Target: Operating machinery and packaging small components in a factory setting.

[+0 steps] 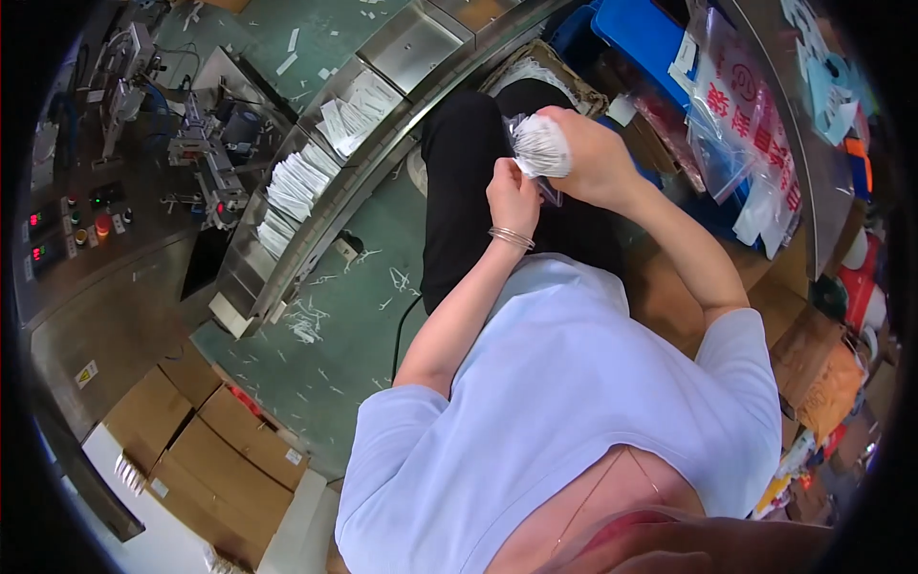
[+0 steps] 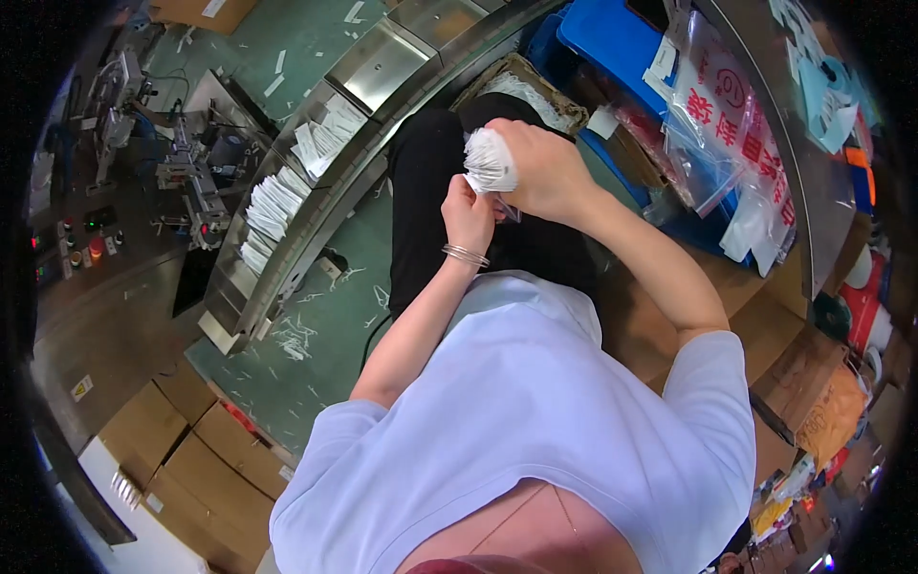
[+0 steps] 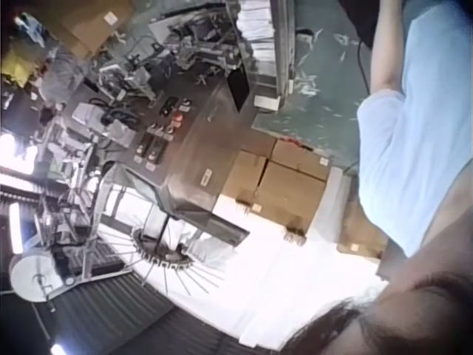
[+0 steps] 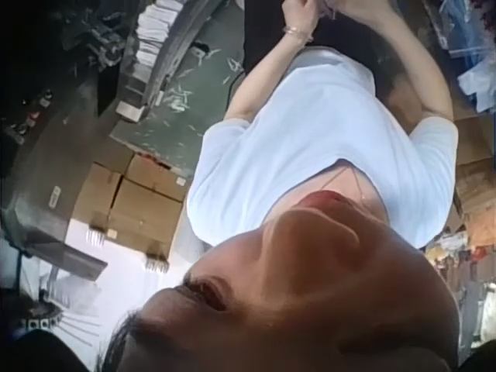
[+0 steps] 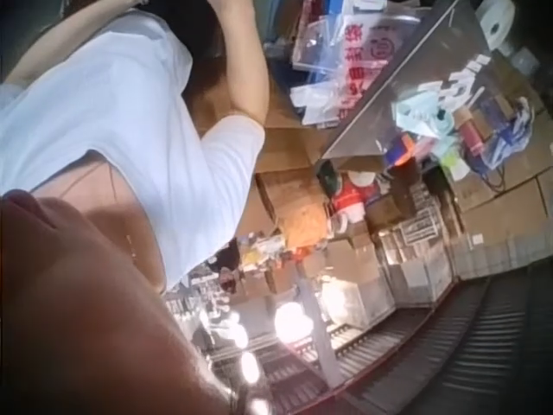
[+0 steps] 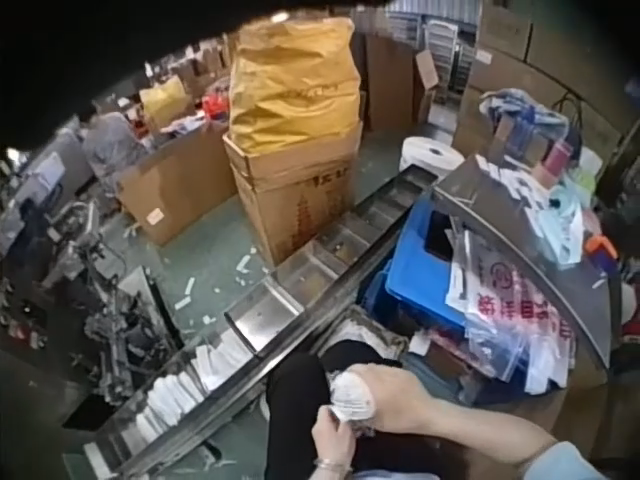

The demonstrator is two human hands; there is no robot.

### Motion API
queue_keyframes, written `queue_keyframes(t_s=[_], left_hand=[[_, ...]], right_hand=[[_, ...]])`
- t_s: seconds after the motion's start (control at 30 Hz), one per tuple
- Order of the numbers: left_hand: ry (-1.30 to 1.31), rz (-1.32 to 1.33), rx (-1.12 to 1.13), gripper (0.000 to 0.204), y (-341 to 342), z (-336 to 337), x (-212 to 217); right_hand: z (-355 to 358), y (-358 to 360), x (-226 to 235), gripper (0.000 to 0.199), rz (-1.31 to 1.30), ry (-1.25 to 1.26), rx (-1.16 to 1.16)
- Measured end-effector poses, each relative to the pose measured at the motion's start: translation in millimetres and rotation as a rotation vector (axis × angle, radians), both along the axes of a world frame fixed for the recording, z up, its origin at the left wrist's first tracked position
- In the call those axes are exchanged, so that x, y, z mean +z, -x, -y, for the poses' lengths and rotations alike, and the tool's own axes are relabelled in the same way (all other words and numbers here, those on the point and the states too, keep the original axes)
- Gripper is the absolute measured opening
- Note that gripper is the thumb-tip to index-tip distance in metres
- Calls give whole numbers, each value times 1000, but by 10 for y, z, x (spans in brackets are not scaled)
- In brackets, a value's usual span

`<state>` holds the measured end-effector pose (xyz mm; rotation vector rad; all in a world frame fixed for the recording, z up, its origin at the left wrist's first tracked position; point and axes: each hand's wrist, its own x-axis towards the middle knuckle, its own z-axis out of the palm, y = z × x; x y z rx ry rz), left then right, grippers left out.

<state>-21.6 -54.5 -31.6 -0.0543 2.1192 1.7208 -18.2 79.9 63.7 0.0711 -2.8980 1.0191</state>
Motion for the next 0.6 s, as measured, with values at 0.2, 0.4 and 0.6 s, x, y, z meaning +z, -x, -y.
queue_keyframes(t_s=[0.2,0.4,0.6], left_hand=[[-203,217,169,25,4,92,15],[239,-560,45,27,37,205,60],[326,-755,-142,24,179,301,238]], right_hand=[[127,-74,-368,45,-165,-456,162],[209,35,-277,43,-20,-764,425],[383,97,-389,43,150,-836,146]])
